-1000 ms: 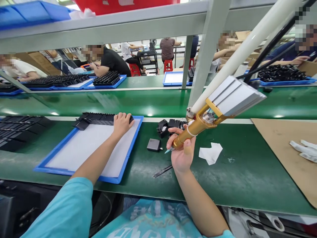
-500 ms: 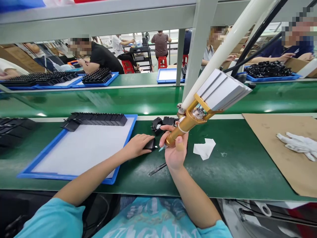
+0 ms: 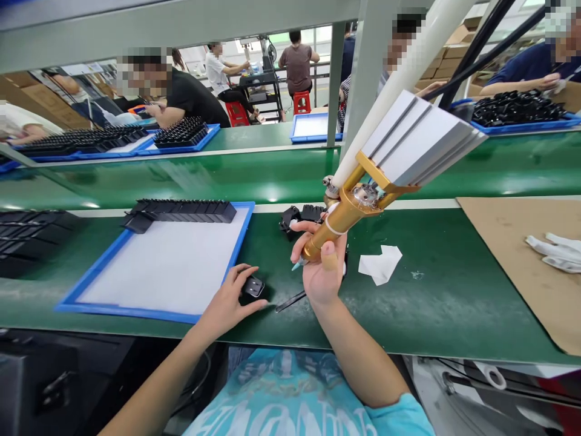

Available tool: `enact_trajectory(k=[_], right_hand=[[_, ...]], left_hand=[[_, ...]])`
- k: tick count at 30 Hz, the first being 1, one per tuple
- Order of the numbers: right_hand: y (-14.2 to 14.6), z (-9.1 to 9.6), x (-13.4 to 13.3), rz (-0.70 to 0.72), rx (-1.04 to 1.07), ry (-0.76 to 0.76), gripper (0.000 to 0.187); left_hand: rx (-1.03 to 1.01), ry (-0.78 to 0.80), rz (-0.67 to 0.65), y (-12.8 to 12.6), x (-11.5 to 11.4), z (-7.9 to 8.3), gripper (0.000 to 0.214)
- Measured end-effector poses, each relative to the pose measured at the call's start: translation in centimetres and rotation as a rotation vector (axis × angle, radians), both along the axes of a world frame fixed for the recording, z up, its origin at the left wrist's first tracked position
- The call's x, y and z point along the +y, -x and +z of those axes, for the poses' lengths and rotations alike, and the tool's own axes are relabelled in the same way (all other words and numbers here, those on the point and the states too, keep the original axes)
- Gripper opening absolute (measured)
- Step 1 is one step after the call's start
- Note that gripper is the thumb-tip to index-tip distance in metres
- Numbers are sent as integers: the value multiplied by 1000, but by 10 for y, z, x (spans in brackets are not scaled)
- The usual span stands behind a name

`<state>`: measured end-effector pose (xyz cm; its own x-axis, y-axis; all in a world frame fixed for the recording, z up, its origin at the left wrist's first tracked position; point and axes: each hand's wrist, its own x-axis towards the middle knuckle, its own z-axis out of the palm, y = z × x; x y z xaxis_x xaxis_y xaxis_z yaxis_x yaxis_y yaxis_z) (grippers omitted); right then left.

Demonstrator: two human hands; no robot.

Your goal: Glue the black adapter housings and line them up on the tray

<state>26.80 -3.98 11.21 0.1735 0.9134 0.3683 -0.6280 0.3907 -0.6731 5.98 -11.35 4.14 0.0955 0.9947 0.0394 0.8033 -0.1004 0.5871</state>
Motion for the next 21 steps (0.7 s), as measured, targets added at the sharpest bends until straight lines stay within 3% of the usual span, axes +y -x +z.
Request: enact_trajectory(k=[3, 6, 12, 16, 19, 21], right_hand=[[0, 0, 1, 9, 10, -10, 32], [-1, -1, 2, -6, -4, -4, 33], [-1, -2, 3, 2, 15, -32, 31], [1, -1, 3, 7, 21, -38, 30], [2, 0, 0, 13, 12, -19, 31], [4, 2, -2, 24, 5, -5, 34]], left_hand=[[-82, 145, -107, 5, -9, 9, 60], [-170, 193, -96, 10, -12, 13, 43], [-238, 44, 120, 0, -12, 1, 35], [-134, -97, 87, -11, -18, -8, 31], [-59, -126, 52, -16, -23, -17, 47], [-48, -143, 49, -18, -25, -23, 46]])
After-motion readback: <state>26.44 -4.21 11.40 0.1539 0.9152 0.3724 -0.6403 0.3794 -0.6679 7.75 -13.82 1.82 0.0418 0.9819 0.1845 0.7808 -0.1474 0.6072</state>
